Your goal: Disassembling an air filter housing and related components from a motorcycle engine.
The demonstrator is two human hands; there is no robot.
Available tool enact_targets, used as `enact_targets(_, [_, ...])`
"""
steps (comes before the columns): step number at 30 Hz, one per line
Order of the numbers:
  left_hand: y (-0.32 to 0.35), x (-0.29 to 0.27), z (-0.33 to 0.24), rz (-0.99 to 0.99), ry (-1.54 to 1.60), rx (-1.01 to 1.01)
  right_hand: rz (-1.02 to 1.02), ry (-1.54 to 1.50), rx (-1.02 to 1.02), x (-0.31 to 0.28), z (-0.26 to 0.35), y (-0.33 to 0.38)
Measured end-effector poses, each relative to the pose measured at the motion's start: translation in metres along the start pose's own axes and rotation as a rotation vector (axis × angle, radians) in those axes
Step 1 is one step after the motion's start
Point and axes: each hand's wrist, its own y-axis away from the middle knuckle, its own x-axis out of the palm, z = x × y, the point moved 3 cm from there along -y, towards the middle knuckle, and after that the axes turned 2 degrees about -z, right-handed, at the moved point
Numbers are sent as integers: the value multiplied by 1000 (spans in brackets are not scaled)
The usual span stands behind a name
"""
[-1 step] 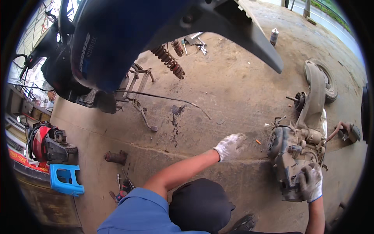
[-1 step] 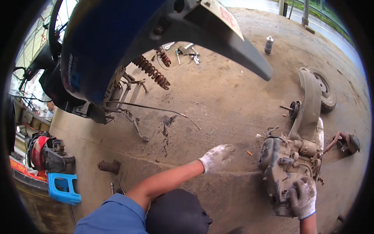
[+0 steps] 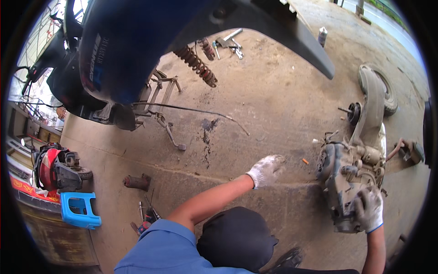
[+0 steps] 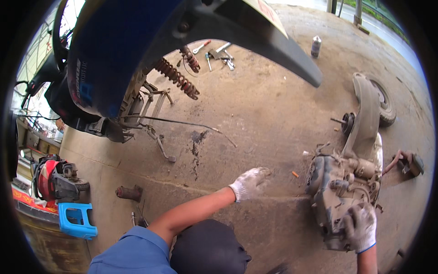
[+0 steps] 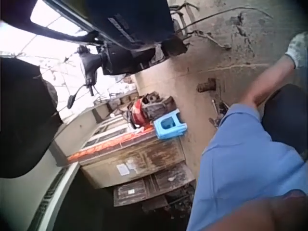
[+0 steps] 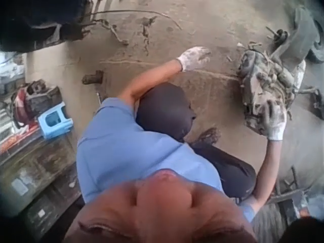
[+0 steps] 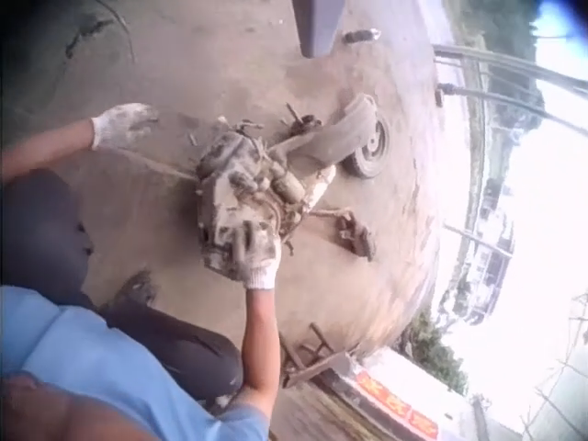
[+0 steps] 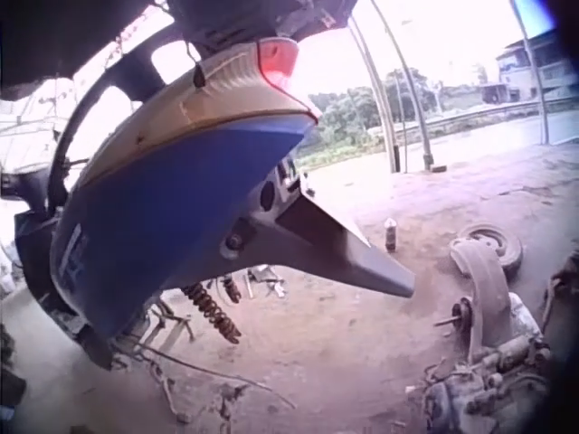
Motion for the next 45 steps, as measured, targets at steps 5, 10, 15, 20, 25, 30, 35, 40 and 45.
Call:
enact_targets(5, [106, -7, 52, -38, 76, -211, 93, -29, -21, 17, 3, -48])
enact_targets(10, [119, -59, 73, -254, -47, -273, 51, 152, 15, 31, 15, -39])
enact_targets(15, [89, -137, 153, -932, 794, -663, 37, 49, 72, 36, 8, -36])
enact_targets(20, [58, -197, 228, -1149, 1492, -402, -2, 35, 77, 49, 2, -39])
enact_targets(25, [64, -190, 138, -1230, 1523, -285, 5, 26, 141, 56, -21, -26])
enact_targets(30, [217, -172, 119, -1096, 1417, -491, -60, 28, 121, 58, -19, -25])
enact_targets(35, [378, -134, 213, -1210, 726, -943, -22, 27, 106, 60, -24, -23])
enact_targets(40, [405, -126, 281, -1004, 239, -1199, -43, 40, 103, 68, -31, -16])
enact_targets(45, [357, -116, 316, -835, 89, -1136, -38, 23, 111, 60, -32, -18])
